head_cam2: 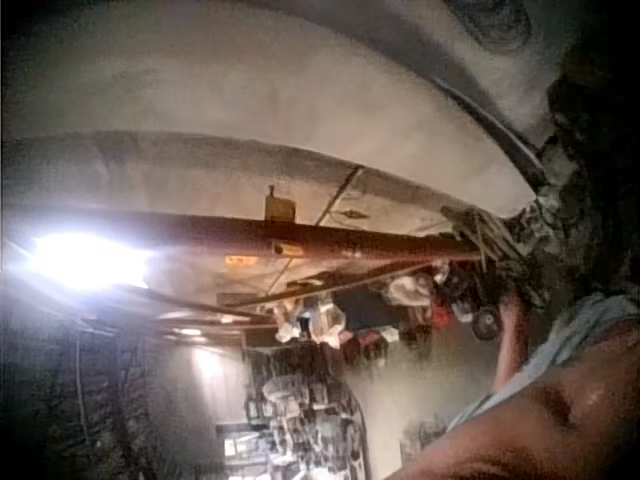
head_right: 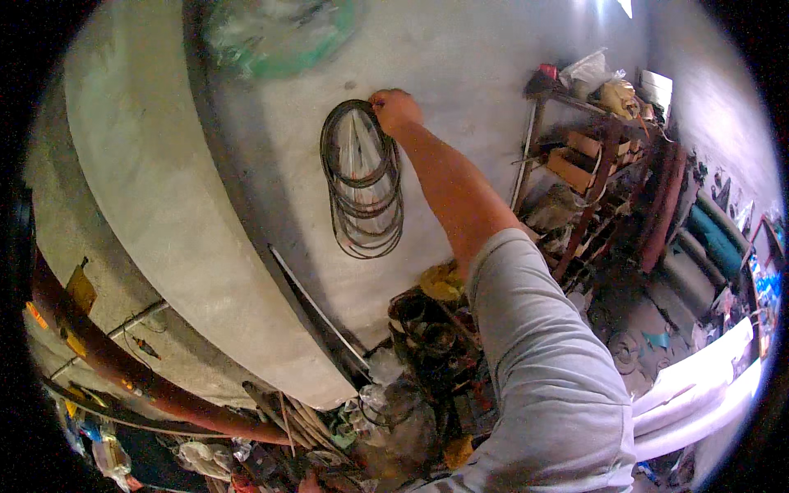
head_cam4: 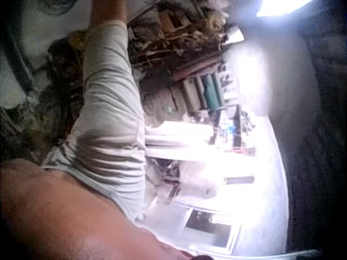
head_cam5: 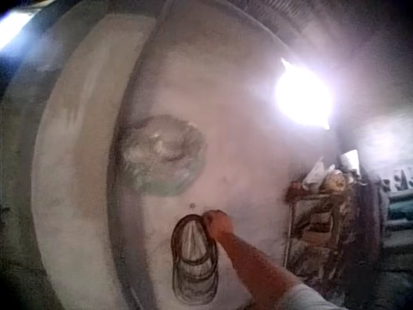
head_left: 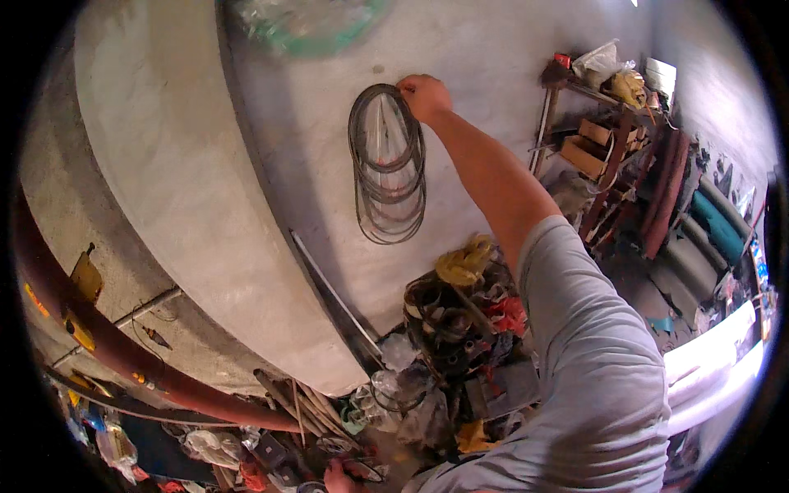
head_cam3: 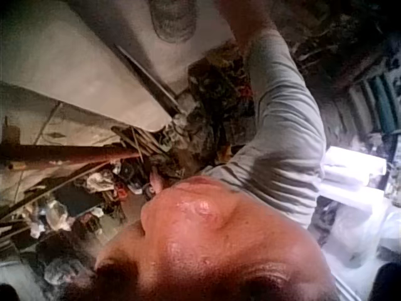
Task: The person wipes a metal component attached to a motor with a dark cloth. They then pick up a black rubber ring, inspect it, and walk to a storage area to place it among other similar rings.
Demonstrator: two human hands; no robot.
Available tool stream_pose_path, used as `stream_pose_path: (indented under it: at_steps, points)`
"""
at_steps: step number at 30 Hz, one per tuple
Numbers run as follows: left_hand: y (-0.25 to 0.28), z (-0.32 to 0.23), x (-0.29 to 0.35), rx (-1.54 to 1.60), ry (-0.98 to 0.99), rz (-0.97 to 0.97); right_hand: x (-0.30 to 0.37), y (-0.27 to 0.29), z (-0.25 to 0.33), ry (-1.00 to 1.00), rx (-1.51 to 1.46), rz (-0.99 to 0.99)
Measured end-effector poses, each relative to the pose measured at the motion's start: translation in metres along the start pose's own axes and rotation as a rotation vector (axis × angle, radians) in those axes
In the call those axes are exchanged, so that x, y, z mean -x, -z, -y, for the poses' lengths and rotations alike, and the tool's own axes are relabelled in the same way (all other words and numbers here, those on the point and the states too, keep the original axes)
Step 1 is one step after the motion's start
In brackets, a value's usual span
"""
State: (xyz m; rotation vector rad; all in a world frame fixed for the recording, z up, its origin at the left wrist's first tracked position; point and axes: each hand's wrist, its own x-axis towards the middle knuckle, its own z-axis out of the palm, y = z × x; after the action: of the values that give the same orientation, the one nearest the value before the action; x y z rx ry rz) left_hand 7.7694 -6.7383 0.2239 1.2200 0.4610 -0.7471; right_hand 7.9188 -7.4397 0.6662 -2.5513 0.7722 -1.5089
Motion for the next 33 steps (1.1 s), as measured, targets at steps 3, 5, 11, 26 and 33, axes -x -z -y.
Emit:
stream_pose_path:
  at_steps: [3, 5, 11, 26, 33]
  points:
    - [0.011, 0.005, 0.011, 0.062, -0.055, 0.017, 0.020, -0.018, -0.026, 0.004, -0.032, -0.149]
    - [0.001, -0.004, 0.017, 0.066, -0.093, 0.001, 0.030, -0.029, -0.045, 0.028, 0.145, -0.239]
    - [-0.057, -0.054, 0.101, -0.067, -0.248, 0.097, 0.281, 0.121, 0.045, 0.111, -0.405, 0.475]
    - [-0.178, -0.008, 0.352, -0.038, -0.165, 0.525, 0.744, 0.287, 0.041, -1.348, -1.642, 1.476]
    - [-0.206, 0.019, 0.411, -0.029, -0.097, 0.673, 0.736, 0.346, 0.029, -1.355, -2.202, 1.436]
